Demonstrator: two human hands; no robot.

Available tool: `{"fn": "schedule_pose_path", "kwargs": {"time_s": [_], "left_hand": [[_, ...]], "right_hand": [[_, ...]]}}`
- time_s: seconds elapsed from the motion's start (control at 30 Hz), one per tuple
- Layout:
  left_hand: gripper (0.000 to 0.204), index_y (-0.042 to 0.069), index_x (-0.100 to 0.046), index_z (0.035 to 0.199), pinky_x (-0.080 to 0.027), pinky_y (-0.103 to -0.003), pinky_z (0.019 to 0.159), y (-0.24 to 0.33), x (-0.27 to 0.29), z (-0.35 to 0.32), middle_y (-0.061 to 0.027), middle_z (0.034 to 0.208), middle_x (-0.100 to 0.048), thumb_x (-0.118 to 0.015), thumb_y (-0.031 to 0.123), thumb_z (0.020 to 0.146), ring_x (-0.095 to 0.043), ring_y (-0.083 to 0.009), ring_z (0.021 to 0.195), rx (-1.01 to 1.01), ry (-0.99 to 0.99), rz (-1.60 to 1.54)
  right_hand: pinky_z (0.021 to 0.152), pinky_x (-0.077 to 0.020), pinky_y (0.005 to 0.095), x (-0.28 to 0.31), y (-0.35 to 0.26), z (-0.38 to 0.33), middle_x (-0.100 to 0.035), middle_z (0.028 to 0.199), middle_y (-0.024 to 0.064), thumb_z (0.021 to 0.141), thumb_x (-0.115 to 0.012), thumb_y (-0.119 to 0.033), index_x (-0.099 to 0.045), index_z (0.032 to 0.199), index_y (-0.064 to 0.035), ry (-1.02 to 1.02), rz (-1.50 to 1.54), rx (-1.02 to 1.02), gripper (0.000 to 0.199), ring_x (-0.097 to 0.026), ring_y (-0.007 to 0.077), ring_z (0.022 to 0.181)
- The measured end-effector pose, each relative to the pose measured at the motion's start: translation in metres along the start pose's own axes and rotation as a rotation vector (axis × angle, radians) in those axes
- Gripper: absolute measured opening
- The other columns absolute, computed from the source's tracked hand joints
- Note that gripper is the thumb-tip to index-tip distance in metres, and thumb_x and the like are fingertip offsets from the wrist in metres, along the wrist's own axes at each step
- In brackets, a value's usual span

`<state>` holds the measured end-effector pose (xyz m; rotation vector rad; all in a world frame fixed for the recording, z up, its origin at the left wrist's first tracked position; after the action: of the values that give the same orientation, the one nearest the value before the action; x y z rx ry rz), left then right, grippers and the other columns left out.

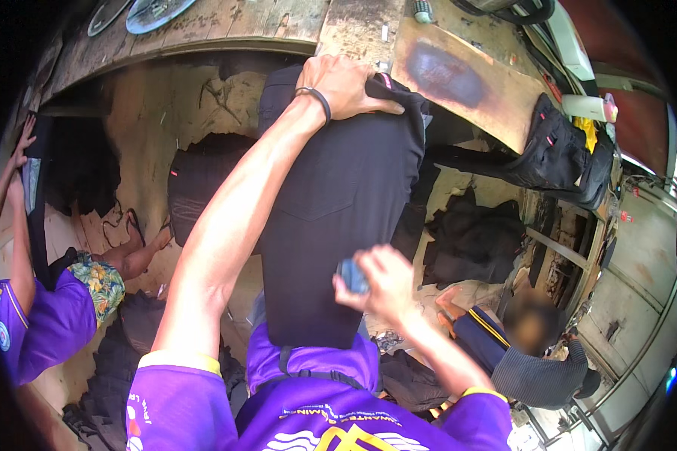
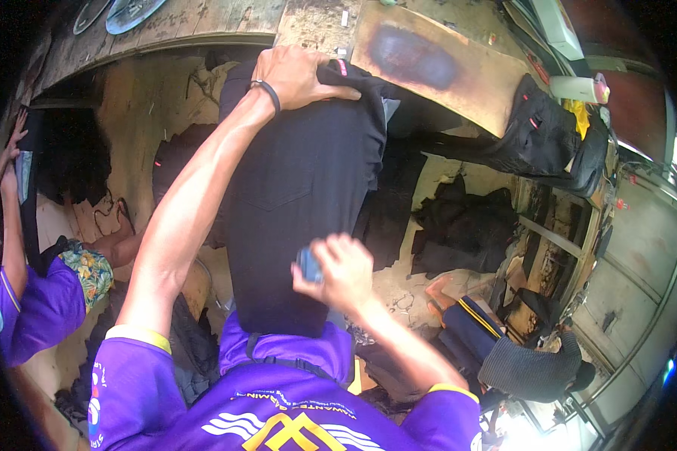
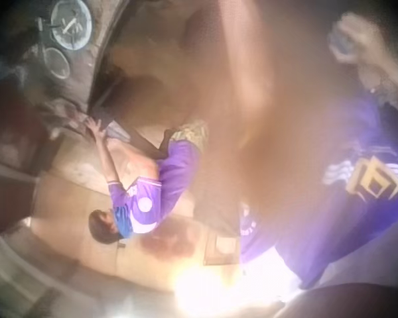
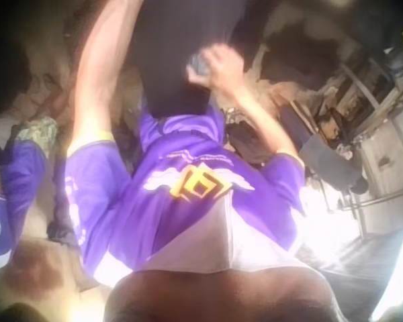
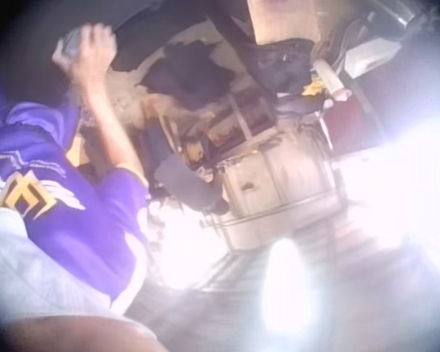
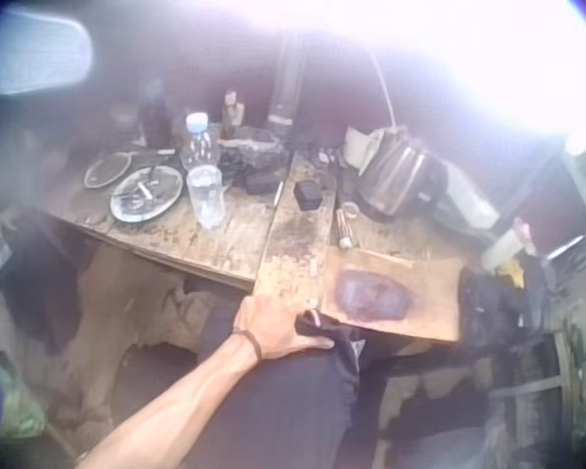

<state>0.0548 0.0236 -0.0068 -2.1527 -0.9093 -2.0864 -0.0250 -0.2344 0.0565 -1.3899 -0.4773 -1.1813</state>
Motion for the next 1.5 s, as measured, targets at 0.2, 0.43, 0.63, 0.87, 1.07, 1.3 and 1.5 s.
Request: {"fn": "schedule_pose_path", "kwargs": {"time_s": [0.2, 0.43, 0.63, 0.87, 1.07, 1.3, 1.5], "left_hand": [[0.086, 0.034, -0.080, 0.128, -0.063, -0.047, 0.085, 0.005, 0.004, -0.004, -0.0133, 0.097, -0.082, -0.066, 0.097, 0.072, -0.079, -0.0339, 0.096, -0.060, 0.094, 0.036], [0.089, 0.033, -0.079, 0.131, -0.063, -0.048, 0.087, 0.006, 0.004, -0.003, -0.0137, 0.102, -0.082, -0.066, 0.098, 0.072, -0.080, -0.0333, 0.096, -0.025, 0.060, 0.029], [0.090, 0.013, -0.085, 0.110, -0.064, -0.046, 0.083, 0.005, 0.003, -0.002, -0.0134, 0.099, -0.082, -0.068, 0.094, 0.074, -0.080, -0.0314, 0.096, -0.117, 0.119, 0.005], [0.091, 0.016, -0.084, 0.116, -0.063, -0.047, 0.088, 0.006, 0.001, -0.002, -0.0139, 0.105, -0.082, -0.068, 0.095, 0.072, -0.079, -0.0330, 0.101, -0.048, 0.057, -0.022], [0.084, 0.021, -0.084, 0.118, -0.057, -0.048, 0.097, 0.006, 0.018, -0.011, -0.0147, 0.119, -0.078, -0.060, 0.093, 0.081, -0.073, -0.0340, 0.113, -0.103, -0.005, -0.088], [0.092, 0.013, -0.086, 0.109, -0.063, -0.047, 0.085, 0.023, 0.007, 0.006, -0.0145, 0.105, -0.082, -0.060, 0.095, 0.080, -0.080, -0.0336, 0.095, -0.133, -0.016, 0.156], [0.081, 0.025, -0.084, 0.117, -0.062, -0.047, 0.085, 0.027, -0.011, 0.018, -0.0111, 0.103, -0.082, -0.063, 0.093, 0.080, -0.078, -0.0323, 0.103, -0.279, 0.084, -0.014]], "right_hand": [[0.069, -0.0511, 0.0432, -0.022, 0.047, 0.041, -0.059, 0.087, 0.0125, 0.079, -0.089, -0.036, -0.067, 0.095, -0.0069, 0.135, -0.235, -0.142, 0.040, -0.062, 0.0326, 0.079], [0.071, -0.0506, 0.0411, -0.014, -0.053, -0.056, -0.060, 0.090, 0.0109, 0.077, -0.088, -0.035, -0.070, 0.099, -0.0075, -0.093, -0.097, -0.113, 0.040, -0.061, 0.0294, 0.080], [0.070, -0.0492, 0.0429, -0.056, 0.008, -0.019, -0.060, 0.089, 0.0117, 0.080, -0.087, -0.035, -0.065, 0.091, -0.0086, -0.009, -0.262, -0.197, 0.036, -0.062, 0.0307, 0.082], [0.072, -0.0503, 0.0406, -0.021, -0.086, -0.065, -0.061, 0.088, 0.0095, 0.073, -0.091, -0.034, -0.069, 0.098, -0.0077, -0.203, -0.033, -0.134, 0.042, -0.063, 0.0281, 0.084], [0.073, -0.0478, 0.0440, -0.058, -0.024, -0.017, -0.061, 0.092, 0.0109, 0.083, -0.084, -0.034, -0.067, 0.096, -0.0081, -0.052, -0.266, -0.180, 0.034, -0.062, 0.0299, 0.086], [0.075, -0.0499, 0.0419, -0.043, -0.094, -0.130, -0.062, 0.091, 0.0081, 0.075, -0.089, -0.035, -0.072, 0.099, -0.0080, -0.274, 0.073, -0.205, 0.039, -0.064, 0.0267, 0.086], [0.069, -0.0460, 0.0434, -0.041, -0.047, 0.026, -0.059, 0.089, 0.0104, 0.078, -0.087, -0.032, -0.063, 0.090, -0.0096, 0.044, -0.282, -0.134, 0.035, -0.060, 0.0298, 0.081]]}}
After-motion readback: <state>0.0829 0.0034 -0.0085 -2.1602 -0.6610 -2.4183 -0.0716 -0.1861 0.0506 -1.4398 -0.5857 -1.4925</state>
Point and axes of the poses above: each hand's wrist, its own z-axis towards the middle knuckle, its own x-axis out of the back of the hand, y = z × x, the point moved 6 cm from there along z, towards the middle knuckle
